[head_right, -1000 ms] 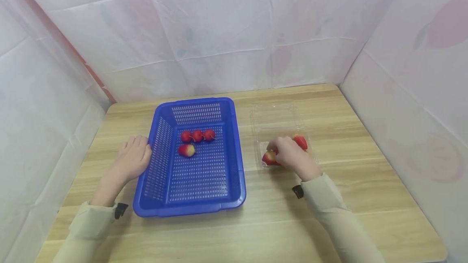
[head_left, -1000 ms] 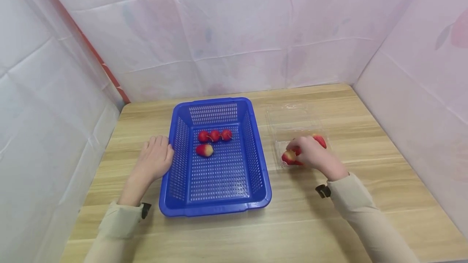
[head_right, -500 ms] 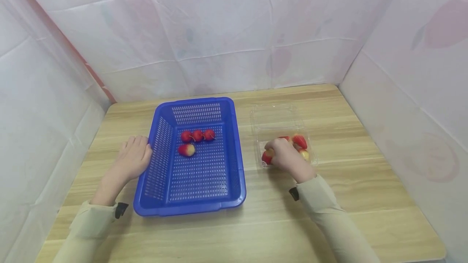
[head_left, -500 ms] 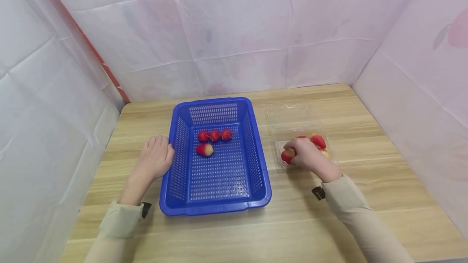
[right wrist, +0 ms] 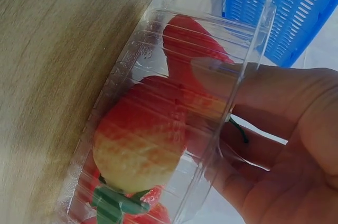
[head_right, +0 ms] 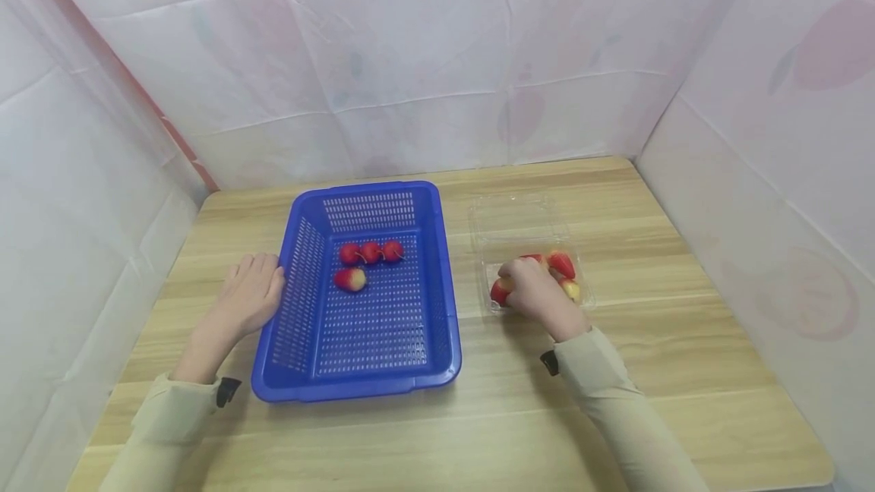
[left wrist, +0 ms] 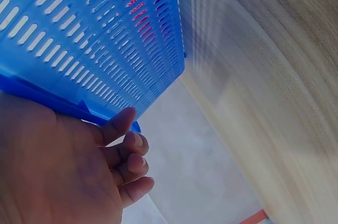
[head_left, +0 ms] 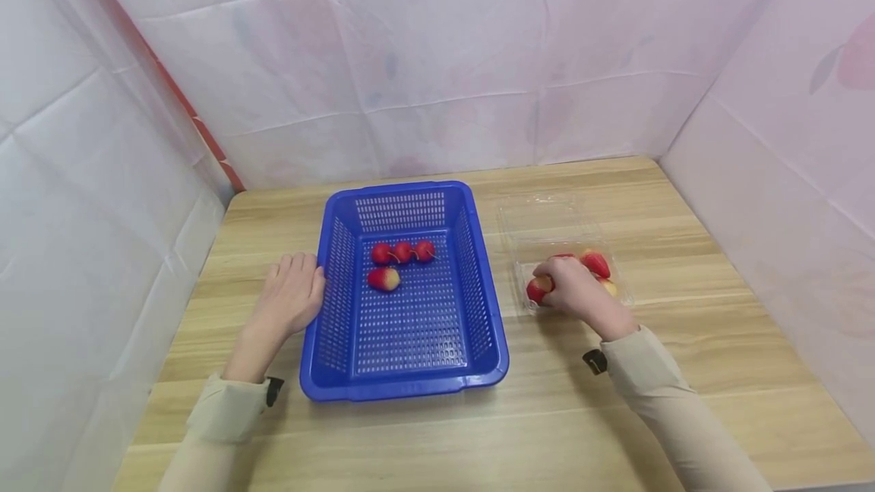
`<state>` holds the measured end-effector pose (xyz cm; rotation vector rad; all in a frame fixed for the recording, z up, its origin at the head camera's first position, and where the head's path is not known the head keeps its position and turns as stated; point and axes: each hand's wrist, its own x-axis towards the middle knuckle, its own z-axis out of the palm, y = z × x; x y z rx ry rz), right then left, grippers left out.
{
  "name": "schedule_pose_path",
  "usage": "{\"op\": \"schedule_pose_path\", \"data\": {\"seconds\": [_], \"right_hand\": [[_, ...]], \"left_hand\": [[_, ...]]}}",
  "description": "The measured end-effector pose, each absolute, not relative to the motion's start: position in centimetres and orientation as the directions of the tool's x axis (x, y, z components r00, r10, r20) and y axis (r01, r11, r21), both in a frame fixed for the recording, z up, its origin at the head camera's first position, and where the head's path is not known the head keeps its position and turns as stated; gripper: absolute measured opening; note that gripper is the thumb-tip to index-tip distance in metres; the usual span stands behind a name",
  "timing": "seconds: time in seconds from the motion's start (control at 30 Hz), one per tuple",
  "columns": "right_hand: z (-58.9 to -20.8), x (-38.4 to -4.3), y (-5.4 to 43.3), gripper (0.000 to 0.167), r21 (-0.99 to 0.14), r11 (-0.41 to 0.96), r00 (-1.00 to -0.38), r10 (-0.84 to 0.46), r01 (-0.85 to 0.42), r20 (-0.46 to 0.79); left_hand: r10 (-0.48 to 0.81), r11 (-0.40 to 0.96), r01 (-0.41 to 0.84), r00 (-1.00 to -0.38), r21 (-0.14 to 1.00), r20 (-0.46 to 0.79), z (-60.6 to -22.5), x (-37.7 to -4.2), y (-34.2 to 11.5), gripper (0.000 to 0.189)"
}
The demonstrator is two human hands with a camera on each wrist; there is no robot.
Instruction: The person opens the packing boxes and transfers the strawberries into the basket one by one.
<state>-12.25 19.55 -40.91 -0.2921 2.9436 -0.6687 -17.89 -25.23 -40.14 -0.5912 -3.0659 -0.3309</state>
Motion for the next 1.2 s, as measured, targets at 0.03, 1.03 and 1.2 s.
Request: {"op": "schedule_pose_path", "data": {"seconds": [0.03,1.03,1.2], "right_hand": [[-40.9,-12.3,19.6,0.031,-0.437,0.885,-0.976,-0.206,-0.159,-0.064],[-37.6,-12.7,20.4,0.016,-0.513,0.852,-0.994,-0.095,-0.105,0.046],[-36.7,-12.7,19.9,0.018,-0.540,0.838,-0.997,-0.067,-0.078,0.040]], "left_hand": [[0.365,0.908,0.364,-0.930,0.208,0.034,-40.2,-17.9,-25.2,0.034],[0.331,0.917,0.329,-0.943,0.227,0.026,-40.0,-17.3,-25.2,0.041],[0.334,0.917,0.331,-0.942,0.223,0.026,-40.0,-17.4,-25.1,0.041]]}}
